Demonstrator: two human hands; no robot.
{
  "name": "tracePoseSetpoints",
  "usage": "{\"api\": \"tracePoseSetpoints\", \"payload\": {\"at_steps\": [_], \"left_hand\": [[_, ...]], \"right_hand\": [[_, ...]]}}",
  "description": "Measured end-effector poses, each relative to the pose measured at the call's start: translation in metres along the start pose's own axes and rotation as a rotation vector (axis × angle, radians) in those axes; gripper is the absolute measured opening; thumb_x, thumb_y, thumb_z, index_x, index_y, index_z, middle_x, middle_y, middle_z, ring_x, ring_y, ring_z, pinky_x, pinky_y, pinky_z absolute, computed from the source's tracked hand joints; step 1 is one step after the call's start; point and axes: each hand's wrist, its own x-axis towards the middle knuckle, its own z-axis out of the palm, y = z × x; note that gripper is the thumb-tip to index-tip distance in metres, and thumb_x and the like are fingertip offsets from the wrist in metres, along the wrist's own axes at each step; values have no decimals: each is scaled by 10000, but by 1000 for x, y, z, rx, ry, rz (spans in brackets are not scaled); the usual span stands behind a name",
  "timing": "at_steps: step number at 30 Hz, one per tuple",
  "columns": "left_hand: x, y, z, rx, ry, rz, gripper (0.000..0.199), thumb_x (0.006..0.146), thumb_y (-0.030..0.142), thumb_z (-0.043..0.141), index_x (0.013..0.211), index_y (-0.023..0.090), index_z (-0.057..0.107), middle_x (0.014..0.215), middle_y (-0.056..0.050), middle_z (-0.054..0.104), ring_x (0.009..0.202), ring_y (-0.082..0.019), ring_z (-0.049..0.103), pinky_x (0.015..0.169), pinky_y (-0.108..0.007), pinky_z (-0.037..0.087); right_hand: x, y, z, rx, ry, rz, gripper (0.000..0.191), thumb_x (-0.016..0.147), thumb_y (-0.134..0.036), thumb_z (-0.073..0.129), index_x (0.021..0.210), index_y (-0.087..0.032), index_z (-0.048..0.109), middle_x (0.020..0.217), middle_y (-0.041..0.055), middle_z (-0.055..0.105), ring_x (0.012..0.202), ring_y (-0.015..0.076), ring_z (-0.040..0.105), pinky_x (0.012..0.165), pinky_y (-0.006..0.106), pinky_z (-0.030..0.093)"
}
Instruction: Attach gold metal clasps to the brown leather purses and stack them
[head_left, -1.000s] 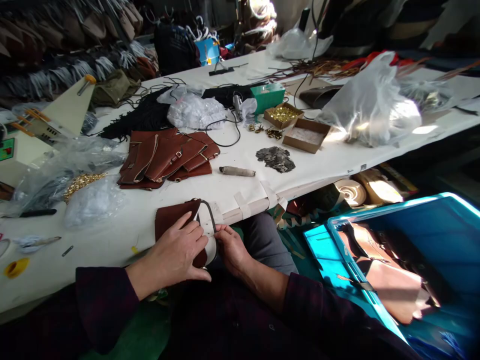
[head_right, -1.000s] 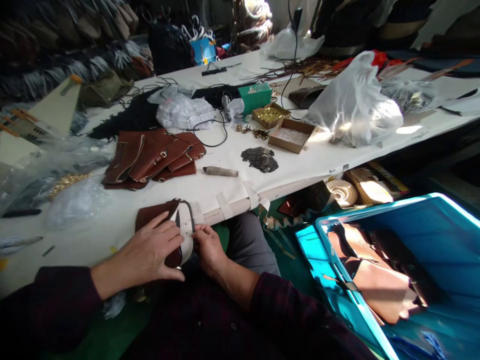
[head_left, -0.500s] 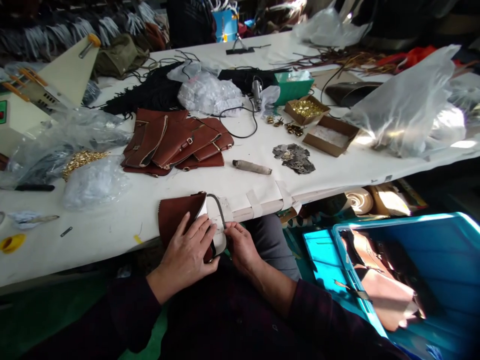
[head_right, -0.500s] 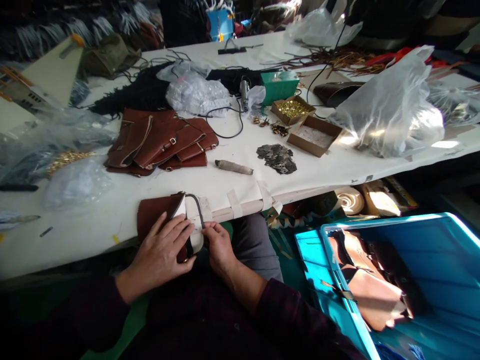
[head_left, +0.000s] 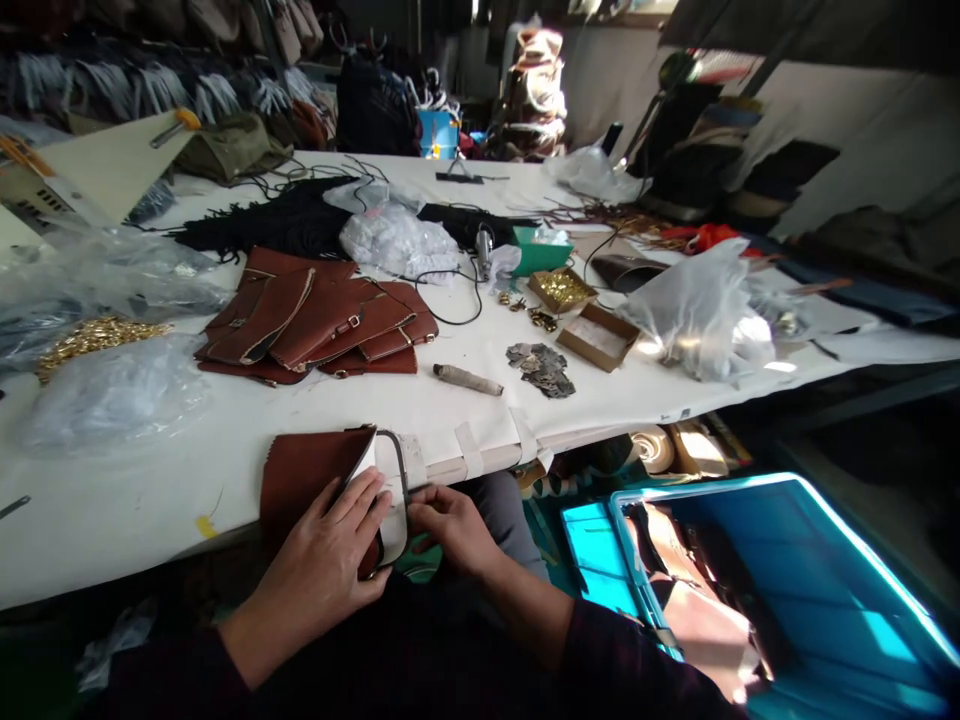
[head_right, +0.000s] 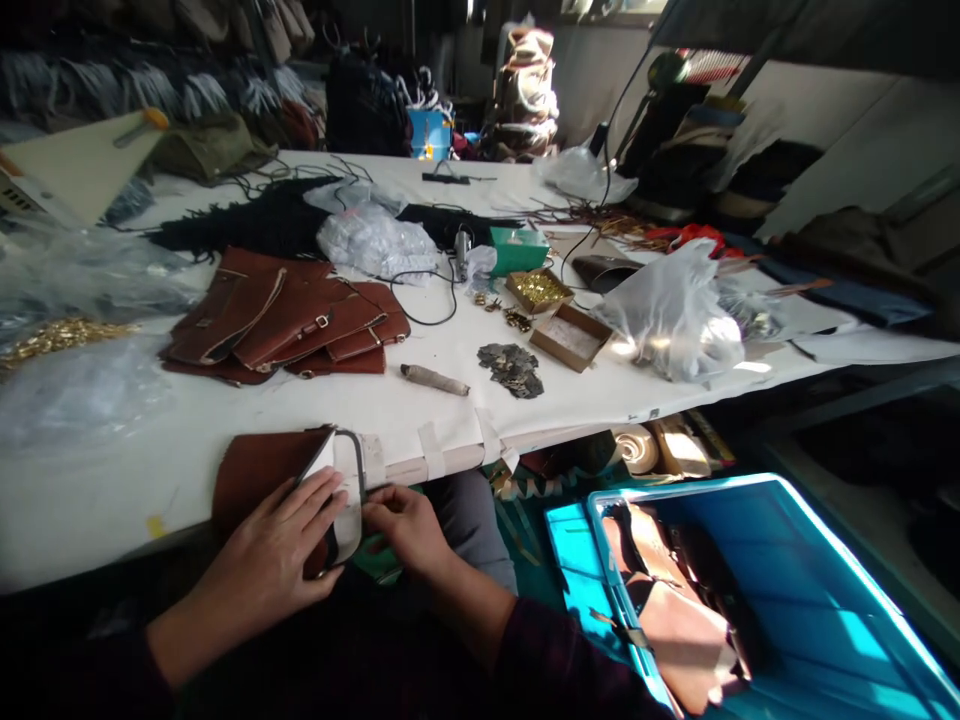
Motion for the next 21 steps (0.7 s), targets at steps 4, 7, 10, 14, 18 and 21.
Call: {"api": "tracePoseSetpoints", "payload": {"at_steps": [4,7,10,14,18,21], "left_hand": [[-3,0,9,-10,64,0,814,782,689,796,1408,184,670,1602,-169,559,1521,-372,467,1286,-557,313],[-4,-3,12,-22,103,26,773,796,681,790,1380,185,686,1570,-173,592,1509,-369,483,1273,-552,328],[-4,-7,14,-44,139,52,703,833,632,774,1367,181,692,1543,-180,615,1499,-372,494,1255,-551,358],[-5,-12,18,-83,173,57,676,834,559,784,1390,190,676,1553,-163,611,1486,-362,514,1249,-551,361],[-6,-15,18,-106,171,61,713,803,502,807,1419,175,656,1569,-156,597,1483,-361,516,1262,-547,353],[-7,-17,15,-111,159,55,714,812,483,794,1428,152,652,1567,-163,599,1481,-363,518,1279,-535,344]], "right_hand": [[2,-67,-62,-602,222,-383,216,884,-434,724,925,-227,767,843,21,750,785,197,676,717,306,510],[35,-132,-112,-1021,559,-538,227,921,-411,667,1010,-240,786,975,49,788,887,215,713,832,330,531],[82,-185,-148,-1117,676,-529,221,903,-321,673,1060,-221,791,1145,117,771,990,264,709,869,373,512],[136,-216,-167,-1171,725,-457,169,847,-294,769,982,-193,784,1106,174,766,1038,313,703,854,401,497],[162,-219,-169,-1217,734,-382,127,840,-284,814,851,-176,748,1049,190,764,1029,320,683,887,452,498],[163,-223,-170,-1214,724,-347,200,932,-371,776,932,-176,730,1061,114,753,999,246,681,923,432,545]]}}
